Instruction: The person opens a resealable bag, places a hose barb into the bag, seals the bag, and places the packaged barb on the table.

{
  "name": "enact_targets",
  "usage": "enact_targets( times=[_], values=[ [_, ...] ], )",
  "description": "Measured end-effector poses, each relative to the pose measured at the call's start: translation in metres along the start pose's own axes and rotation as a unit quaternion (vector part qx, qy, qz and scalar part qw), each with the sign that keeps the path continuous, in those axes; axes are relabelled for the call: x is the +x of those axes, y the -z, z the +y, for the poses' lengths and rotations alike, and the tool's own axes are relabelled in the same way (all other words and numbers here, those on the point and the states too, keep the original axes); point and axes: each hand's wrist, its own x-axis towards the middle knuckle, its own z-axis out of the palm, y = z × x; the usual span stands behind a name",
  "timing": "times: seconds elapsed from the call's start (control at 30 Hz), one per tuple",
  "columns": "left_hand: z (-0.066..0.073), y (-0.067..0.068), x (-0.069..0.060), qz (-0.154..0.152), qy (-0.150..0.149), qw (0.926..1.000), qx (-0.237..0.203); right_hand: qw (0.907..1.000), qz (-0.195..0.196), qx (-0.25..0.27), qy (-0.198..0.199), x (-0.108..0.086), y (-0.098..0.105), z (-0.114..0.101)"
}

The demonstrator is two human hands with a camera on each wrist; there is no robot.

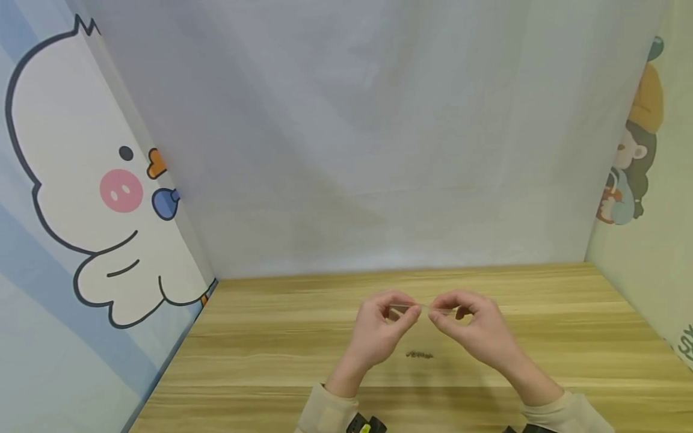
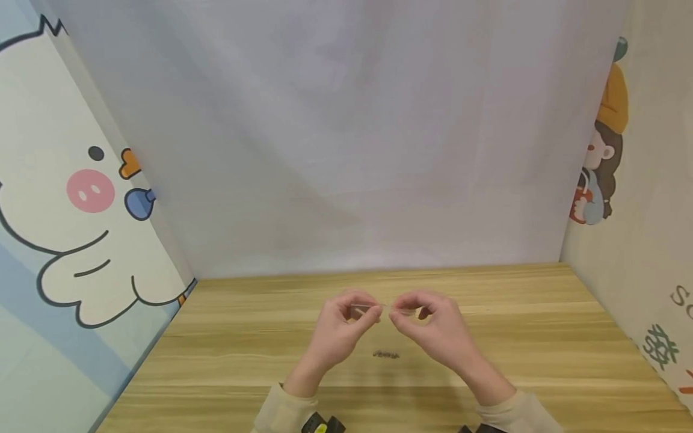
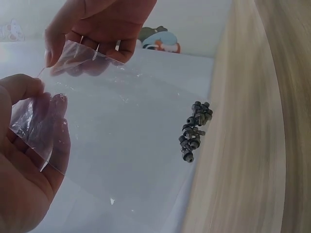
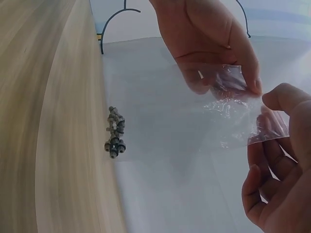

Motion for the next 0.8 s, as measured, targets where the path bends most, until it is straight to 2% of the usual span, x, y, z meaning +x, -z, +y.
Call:
enact_targets(
  times=[0.17,0.37,0.7,0.8],
  values=[
    [0.0007,-0.0009,0.0006,-0.01,-0.014,0.9998,0.006,0.9997,0.007,-0.001,0.025,0.0005,-0.0014,0.0006],
    [0.0009,-0.0005,0.0006,-0.027,-0.01,0.9996,-0.002,0.9986,0.018,-0.019,0.047,0.0,-0.0018,0.0009],
    [-0.0016,0.0012,-0.0001,-0.046,-0.012,0.9988,0.006,0.9968,0.013,-0.03,0.073,-0.0009,-0.0034,0.0006],
    [-0.0025,0.0032,0.0004,-0.057,-0.004,0.9983,0.009,0.9953,0.012,-0.039,0.087,-0.0006,-0.0043,0.0025]
  ],
)
